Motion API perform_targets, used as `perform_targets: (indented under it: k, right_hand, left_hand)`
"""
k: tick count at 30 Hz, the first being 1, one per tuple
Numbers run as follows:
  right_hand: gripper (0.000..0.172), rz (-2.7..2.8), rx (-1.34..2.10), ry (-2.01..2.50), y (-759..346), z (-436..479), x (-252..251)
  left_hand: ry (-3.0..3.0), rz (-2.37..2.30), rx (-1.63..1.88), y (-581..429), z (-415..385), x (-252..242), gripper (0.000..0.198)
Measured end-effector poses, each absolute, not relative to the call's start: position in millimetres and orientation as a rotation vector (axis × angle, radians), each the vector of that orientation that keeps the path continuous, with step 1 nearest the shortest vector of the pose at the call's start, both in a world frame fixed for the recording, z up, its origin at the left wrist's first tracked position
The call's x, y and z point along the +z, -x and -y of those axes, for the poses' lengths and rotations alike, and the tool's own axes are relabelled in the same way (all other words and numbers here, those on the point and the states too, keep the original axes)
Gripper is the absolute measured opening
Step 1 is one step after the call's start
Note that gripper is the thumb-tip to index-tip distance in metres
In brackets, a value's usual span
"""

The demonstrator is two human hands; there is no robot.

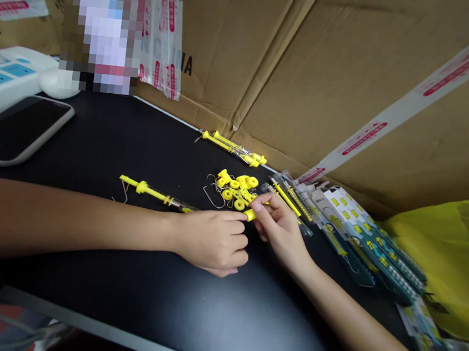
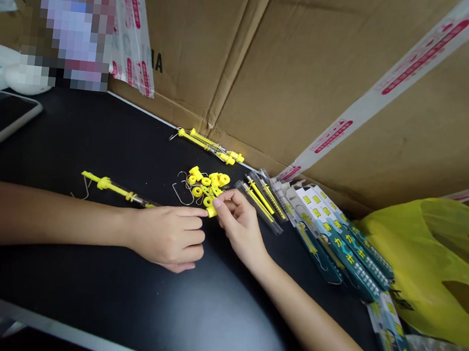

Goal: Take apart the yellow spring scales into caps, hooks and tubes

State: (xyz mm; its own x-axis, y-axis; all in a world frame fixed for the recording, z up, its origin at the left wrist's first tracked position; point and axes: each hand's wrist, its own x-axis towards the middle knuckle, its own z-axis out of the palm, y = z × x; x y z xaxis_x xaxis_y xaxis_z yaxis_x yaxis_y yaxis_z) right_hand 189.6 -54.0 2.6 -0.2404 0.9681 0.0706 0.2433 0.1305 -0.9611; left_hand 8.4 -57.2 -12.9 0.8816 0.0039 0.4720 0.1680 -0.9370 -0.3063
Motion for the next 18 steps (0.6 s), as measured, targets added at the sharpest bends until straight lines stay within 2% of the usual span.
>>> perform_targets:
  k: [18]
  right_hand:
    - [0.026, 1.600, 1.212, 1.179, -186.6, 55.4, -1.6]
  left_hand:
    - [2.787, 0.088, -0.628, -9.5, 54.7, -13.1, 0.024]
